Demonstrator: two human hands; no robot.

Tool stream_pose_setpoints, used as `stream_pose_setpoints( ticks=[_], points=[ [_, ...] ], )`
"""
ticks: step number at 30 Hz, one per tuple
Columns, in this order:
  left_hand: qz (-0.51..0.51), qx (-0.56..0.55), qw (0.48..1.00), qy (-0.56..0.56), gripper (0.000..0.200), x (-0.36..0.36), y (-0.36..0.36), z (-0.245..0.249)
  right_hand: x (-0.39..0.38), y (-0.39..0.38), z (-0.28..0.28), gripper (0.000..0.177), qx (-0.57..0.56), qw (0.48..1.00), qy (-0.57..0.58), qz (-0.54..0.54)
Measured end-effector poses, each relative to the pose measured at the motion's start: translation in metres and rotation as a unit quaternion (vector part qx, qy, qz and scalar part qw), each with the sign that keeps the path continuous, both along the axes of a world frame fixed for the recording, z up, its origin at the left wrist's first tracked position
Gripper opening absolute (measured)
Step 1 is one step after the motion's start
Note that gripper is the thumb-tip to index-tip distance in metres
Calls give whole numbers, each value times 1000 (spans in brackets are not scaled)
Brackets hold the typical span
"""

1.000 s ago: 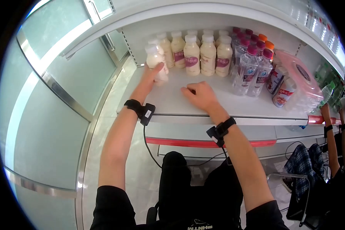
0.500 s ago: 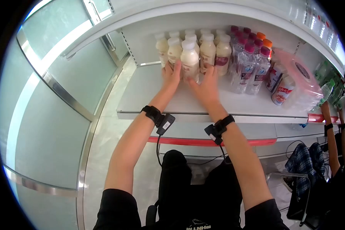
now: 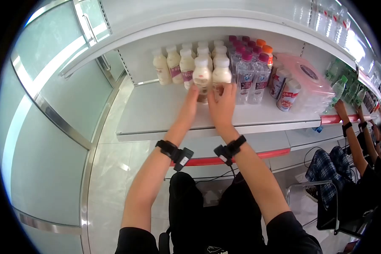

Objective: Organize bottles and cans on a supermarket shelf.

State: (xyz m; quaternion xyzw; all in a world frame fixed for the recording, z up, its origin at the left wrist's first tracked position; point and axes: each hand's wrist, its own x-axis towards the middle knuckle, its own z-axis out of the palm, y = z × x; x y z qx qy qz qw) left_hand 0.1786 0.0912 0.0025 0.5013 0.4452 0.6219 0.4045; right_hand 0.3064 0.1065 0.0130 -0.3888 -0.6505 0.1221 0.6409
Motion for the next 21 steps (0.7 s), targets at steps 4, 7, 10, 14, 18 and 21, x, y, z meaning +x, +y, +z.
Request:
stream_pose_setpoints(
  ticks=[4, 7, 10, 14, 18, 21],
  points=[
    [-24, 51, 997, 52, 84, 36, 8, 1, 25, 6, -17, 37, -1, 997, -64, 46],
    [10, 15, 996, 89, 90, 43, 18, 5, 33, 15, -18, 38, -39, 994, -67, 79],
    [31, 5, 988, 149, 91, 42, 27, 4, 34, 23, -17, 38, -47, 988, -78, 125],
    [46, 78, 984, 151, 88, 34, 28, -12, 37, 27, -22, 41, -97, 975, -31, 197],
    [71, 61, 989, 116, 79, 40, 7, 0, 47, 14, -19, 45, -102, 992, 25, 69],
    [79, 75, 990, 88, 74, 42, 7, 1, 41, -1, -6, 43, -93, 991, 75, 58]
  ],
)
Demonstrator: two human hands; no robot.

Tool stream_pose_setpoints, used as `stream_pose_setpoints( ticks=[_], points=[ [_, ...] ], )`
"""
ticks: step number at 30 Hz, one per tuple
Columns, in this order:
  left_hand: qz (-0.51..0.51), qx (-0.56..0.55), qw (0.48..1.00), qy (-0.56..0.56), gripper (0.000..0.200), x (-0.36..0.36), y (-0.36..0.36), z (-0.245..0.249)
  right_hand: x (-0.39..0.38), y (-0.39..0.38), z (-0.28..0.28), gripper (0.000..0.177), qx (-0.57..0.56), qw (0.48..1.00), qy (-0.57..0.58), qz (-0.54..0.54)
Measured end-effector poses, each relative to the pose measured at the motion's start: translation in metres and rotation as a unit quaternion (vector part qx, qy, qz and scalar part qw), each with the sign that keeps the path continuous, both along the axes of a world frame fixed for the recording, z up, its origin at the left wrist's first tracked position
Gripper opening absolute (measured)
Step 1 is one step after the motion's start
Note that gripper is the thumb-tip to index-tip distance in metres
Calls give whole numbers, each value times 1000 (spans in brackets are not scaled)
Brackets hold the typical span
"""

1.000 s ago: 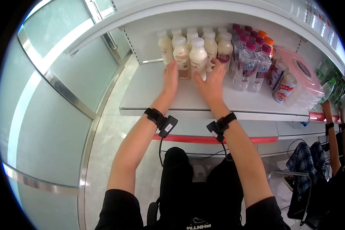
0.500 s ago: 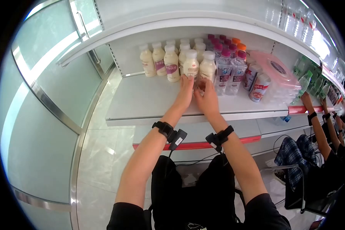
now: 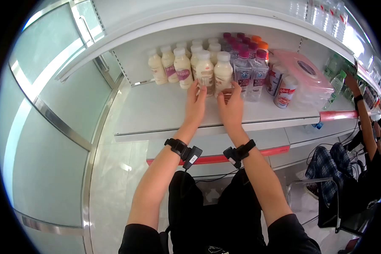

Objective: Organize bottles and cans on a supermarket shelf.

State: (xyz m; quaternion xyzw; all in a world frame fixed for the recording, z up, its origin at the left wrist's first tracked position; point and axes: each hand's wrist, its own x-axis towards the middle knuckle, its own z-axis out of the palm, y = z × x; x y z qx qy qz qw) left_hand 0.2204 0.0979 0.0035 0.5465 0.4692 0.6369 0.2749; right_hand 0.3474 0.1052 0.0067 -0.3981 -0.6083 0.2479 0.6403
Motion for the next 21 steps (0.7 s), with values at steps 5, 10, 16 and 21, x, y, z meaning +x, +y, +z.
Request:
stream_pose_setpoints(
  ticks=[5, 10, 16, 21],
  points=[
    [-29, 25, 999, -2, 73, -10, 5, -7, 0, 6, -6, 42, 19, 999, -37, -21],
    [-35, 43, 997, 61, 77, -15, 5, -1, 5, 17, -15, 42, 6, 999, -34, 13],
    [27, 48, 973, 225, 83, -16, -1, 7, 1, 7, -6, 41, -18, 998, -54, -34],
    [113, 4, 944, 310, 89, -11, -3, 12, -2, 20, -9, 43, -51, 993, -104, -31]
  ],
)
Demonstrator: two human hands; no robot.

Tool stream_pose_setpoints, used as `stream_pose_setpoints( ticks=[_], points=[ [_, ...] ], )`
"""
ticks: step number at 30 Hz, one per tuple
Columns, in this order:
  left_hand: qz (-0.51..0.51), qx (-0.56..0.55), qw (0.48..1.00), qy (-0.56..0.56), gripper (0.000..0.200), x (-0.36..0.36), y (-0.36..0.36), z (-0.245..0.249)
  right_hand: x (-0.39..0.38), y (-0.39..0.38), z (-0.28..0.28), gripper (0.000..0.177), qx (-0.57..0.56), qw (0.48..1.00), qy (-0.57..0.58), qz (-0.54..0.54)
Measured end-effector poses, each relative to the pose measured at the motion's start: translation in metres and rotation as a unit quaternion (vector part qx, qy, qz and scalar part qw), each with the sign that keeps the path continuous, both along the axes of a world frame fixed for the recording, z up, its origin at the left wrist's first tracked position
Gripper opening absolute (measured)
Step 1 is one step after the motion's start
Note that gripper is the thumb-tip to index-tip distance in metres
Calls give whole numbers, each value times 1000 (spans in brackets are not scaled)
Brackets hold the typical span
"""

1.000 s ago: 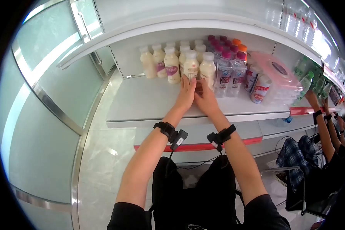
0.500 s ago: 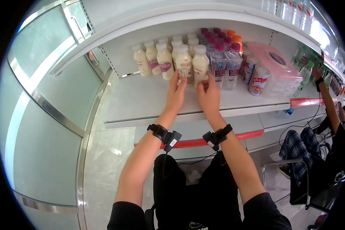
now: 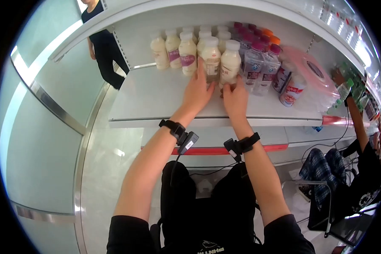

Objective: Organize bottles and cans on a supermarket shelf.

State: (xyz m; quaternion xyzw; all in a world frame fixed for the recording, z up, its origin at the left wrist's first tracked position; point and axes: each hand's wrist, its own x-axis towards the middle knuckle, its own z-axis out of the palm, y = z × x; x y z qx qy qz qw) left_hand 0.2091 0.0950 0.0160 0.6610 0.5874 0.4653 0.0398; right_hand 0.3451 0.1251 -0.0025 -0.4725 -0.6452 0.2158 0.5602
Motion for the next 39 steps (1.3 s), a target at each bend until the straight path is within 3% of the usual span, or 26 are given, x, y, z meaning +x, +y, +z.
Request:
stream_pose_setpoints(
  ticks=[3, 5, 8, 11, 18, 20, 27, 28, 29, 33, 35, 39],
  points=[
    [42, 24, 998, 31, 72, -13, 16, -1, 2, -4, 8, 42, -62, 998, 4, 14],
    [26, -9, 1000, 2, 47, -20, 29, -1, 2, -7, 8, 40, -56, 998, -1, 10],
    [71, 23, 997, 18, 34, -17, 30, 0, 1, -10, 13, 36, -53, 999, 10, 6],
    [67, -20, 998, -6, 40, -16, 29, 2, -1, -15, 16, 36, -68, 997, 24, 8],
    [50, 0, 998, -37, 58, -8, 29, -2, 2, -16, 17, 43, -67, 997, 23, 13],
    [-76, -21, 982, -174, 68, -20, 41, -9, 3, -11, 9, 42, -54, 998, 26, 17],
    [-66, -7, 980, -186, 72, -25, 45, -16, 2, -7, 3, 40, -23, 1000, 11, 18],
    [-36, 29, 991, -127, 72, -23, 43, -16, 2, -1, -1, 40, -22, 1000, 12, 17],
    [-7, 66, 996, -67, 72, -23, 42, -16, 1, 4, -4, 44, -7, 999, -24, 23],
    [16, 61, 993, -95, 72, -22, 39, -15, -2, 9, -13, 65, 33, 997, -70, 24],
    [24, 3, 995, -99, 70, -22, 38, -12, -2, 10, -12, 67, 22, 997, -72, 35],
    [62, 14, 997, -53, 67, -17, 34, -9, -2, -2, -3, 65, -7, 996, -79, 40]
  ],
)
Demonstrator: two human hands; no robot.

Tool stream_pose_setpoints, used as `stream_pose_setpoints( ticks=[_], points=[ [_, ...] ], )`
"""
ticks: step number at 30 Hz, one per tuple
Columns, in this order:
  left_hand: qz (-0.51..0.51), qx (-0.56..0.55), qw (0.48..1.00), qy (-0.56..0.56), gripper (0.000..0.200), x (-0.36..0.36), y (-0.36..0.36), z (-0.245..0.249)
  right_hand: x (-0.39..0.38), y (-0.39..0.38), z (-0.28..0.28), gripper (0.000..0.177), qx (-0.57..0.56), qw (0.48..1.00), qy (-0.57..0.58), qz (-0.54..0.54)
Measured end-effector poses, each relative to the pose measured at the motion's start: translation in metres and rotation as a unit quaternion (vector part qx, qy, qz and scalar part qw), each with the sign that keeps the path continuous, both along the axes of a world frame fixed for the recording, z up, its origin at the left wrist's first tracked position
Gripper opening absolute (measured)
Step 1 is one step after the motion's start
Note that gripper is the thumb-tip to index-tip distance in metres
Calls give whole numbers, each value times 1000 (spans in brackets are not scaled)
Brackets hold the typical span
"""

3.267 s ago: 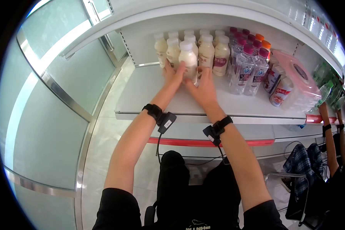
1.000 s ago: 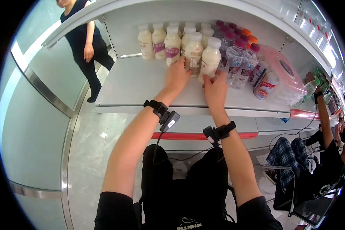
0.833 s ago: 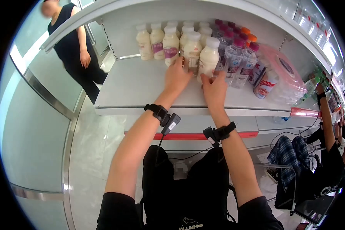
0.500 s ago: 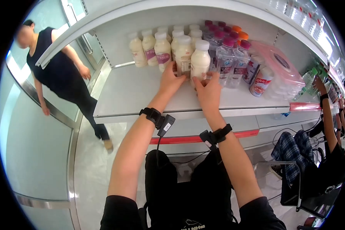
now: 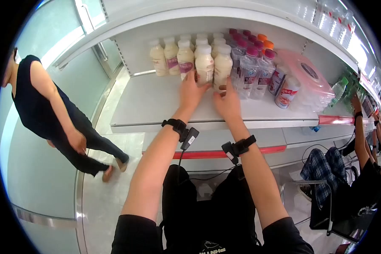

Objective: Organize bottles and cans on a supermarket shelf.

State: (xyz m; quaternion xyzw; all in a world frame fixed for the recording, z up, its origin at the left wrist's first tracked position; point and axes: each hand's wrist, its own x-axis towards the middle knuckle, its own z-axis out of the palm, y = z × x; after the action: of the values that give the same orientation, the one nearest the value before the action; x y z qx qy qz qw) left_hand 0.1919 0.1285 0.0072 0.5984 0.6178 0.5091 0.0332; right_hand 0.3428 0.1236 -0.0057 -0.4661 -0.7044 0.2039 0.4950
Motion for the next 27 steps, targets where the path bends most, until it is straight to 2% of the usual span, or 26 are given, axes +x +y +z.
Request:
stream_pose_setpoints(
  ticks=[1, 3, 4, 5, 6, 8, 10, 13, 17, 19, 20, 22, 26, 27],
  points=[
    [10, 42, 999, 28, 63, 0, 2, -4, -1, -1, 0, 65, 3, 1000, 1, 6],
    [28, 85, 995, 52, 60, -6, 2, -5, -1, -2, 2, 49, 82, 995, 56, 5],
    [24, 103, 994, -21, 57, -9, 2, -1, 0, -3, 3, 49, 84, 995, 56, 11],
    [16, 120, 988, -92, 54, -12, 2, 2, 2, -5, 3, 38, 63, 995, 78, 21],
    [18, 120, 989, -90, 54, -24, 5, 4, 3, -7, 4, 27, 41, 994, 102, 30],
    [99, 137, 985, -25, 52, -68, 17, 8, 3, -9, 1, 20, 54, 992, 104, 50],
    [193, 129, 973, -14, 58, -110, 33, 11, 6, -13, -2, 14, 67, 990, 103, 69],
    [226, 63, 972, -27, 61, -157, 54, 19, 5, -14, 4, 10, 60, 990, 106, 70],
    [208, 45, 975, 68, 73, -198, 88, 21, 6, -22, 9, 8, 61, 990, 110, 68],
    [72, -15, 997, -27, 79, -196, 92, 27, 8, -24, 10, 10, 91, 990, 75, 79],
    [64, -23, 997, -29, 79, -194, 94, 22, 9, -25, 11, 10, 87, 991, 63, 75],
    [-5, 35, 973, -226, 74, -191, 94, 7, 10, -26, 9, 10, 68, 993, 63, 70],
    [34, 22, 979, -199, 64, -190, 83, 7, 7, -22, 8, 10, 79, 990, 89, 73],
    [34, -13, 984, -172, 61, -182, 73, 12, 7, -22, 7, 10, 79, 990, 91, 77]
  ],
)
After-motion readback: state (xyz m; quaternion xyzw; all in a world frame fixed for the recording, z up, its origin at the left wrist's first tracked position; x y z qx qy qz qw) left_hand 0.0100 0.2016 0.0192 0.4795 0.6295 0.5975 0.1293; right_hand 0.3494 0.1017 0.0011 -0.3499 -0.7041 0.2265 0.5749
